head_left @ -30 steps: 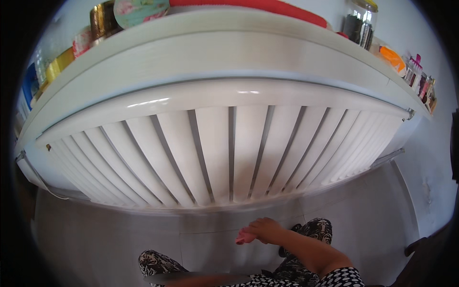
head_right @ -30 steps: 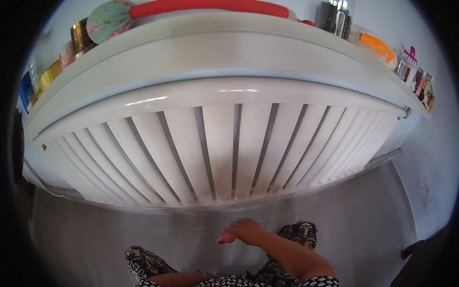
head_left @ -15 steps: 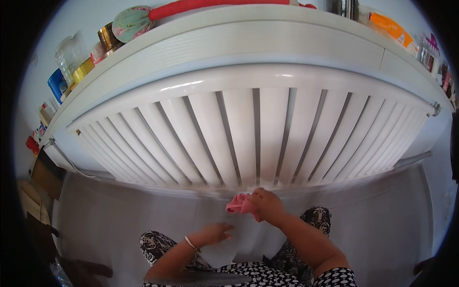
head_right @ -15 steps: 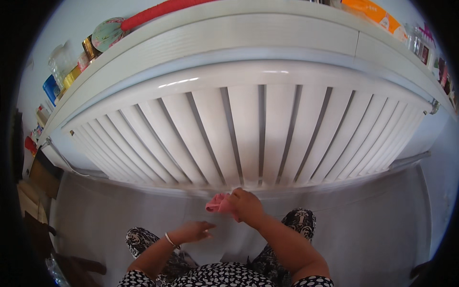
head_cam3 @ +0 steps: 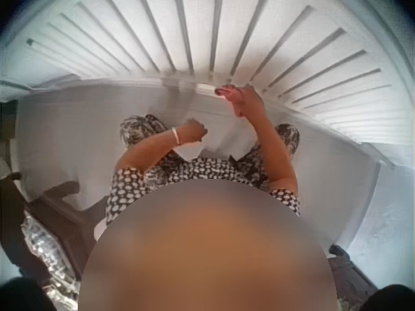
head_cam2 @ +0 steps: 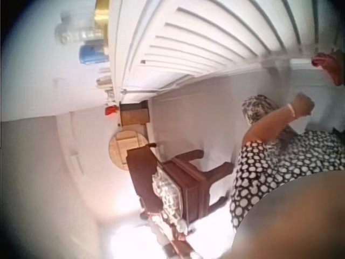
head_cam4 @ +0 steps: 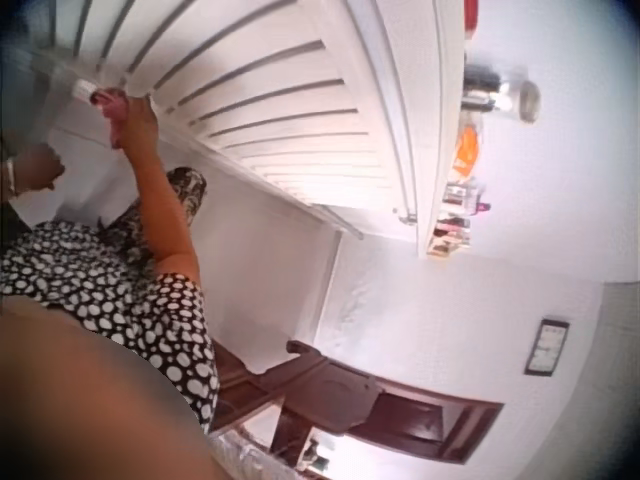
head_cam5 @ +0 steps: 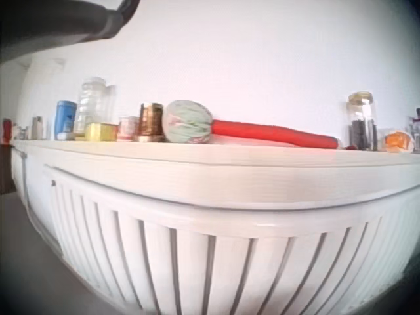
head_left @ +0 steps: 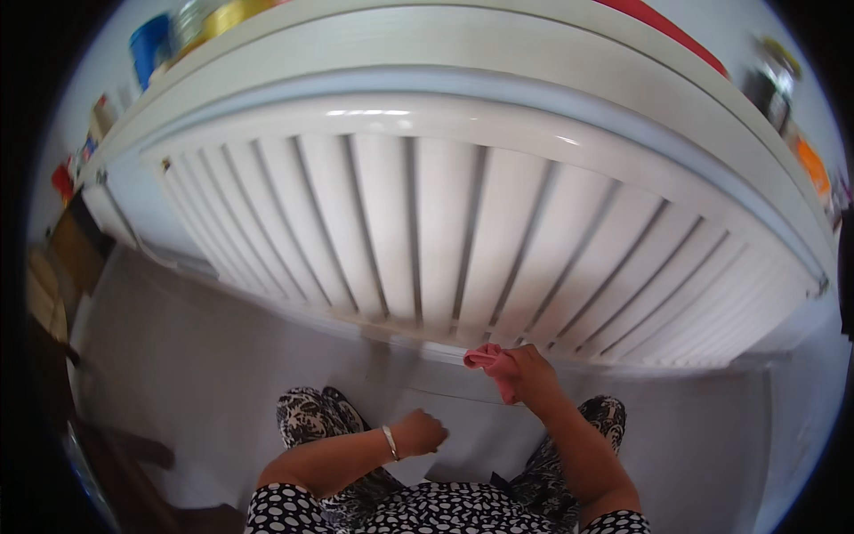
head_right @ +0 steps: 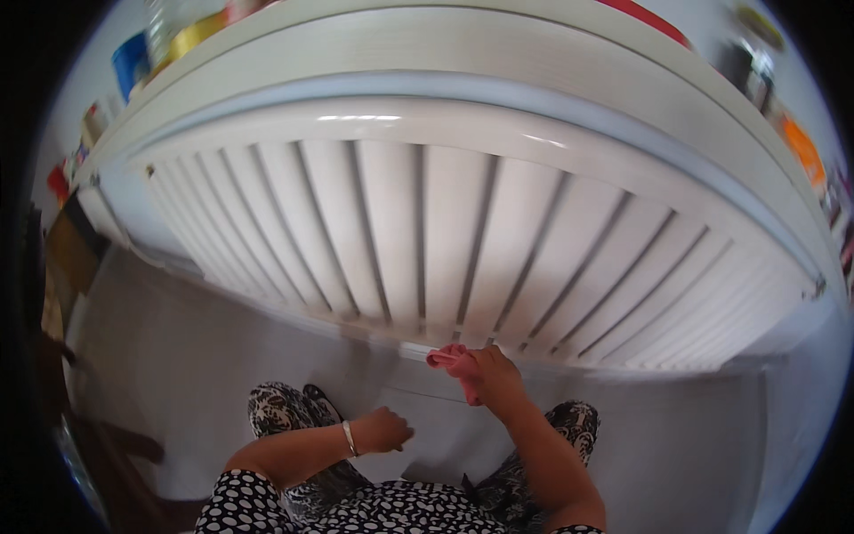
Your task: The person wipes the surface of a white radiator with a pink cloth, moving methodically from one side to the other and covering the top and front sections. The person uses a pink cloth to clean the radiator.
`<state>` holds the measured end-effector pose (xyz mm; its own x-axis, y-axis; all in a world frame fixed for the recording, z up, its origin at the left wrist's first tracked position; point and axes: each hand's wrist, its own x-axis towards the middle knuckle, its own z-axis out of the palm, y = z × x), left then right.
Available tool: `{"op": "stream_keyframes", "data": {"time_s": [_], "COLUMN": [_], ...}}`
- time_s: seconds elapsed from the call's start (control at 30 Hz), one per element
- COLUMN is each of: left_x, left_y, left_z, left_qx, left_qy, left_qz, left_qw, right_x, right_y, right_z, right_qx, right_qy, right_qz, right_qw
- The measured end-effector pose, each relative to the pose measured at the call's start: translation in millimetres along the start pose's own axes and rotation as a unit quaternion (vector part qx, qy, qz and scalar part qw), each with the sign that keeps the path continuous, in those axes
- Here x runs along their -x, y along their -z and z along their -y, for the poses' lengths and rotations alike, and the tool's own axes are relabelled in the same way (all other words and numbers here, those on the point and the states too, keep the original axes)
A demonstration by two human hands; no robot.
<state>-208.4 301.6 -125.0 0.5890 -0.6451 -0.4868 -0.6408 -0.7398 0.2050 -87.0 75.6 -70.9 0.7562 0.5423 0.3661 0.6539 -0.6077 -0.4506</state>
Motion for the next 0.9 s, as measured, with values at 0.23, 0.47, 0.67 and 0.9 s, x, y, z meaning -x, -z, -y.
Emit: {"op": "stream_keyframes", "data": {"time_s": [0.23,0.47,0.67,0.9], "left_x": [1,-9,-12,-6], "left_y": [-8,-13,-18,-19], "left_z": [-16,1,-9,-16], "left_qx": [0.036,0.016,0.007,0.021], "left_qy": [-0.069,-0.015,-0.035,-0.014], "left_qz": [-0.103,-0.093,-0.143,-0.137], "left_qw": [0.992,0.995,0.989,0.99], "right_x": [-58,-191,-264,-262], "right_y": [25,106,108,66], "right_z": [66,190,197,185], "right_qx": [0.047,0.199,0.316,0.308], "right_qy": [0.176,0.425,0.406,0.43], "right_qz": [0.011,-0.298,-0.373,-0.234], "right_qw": [0.983,0.831,0.772,0.816]}}
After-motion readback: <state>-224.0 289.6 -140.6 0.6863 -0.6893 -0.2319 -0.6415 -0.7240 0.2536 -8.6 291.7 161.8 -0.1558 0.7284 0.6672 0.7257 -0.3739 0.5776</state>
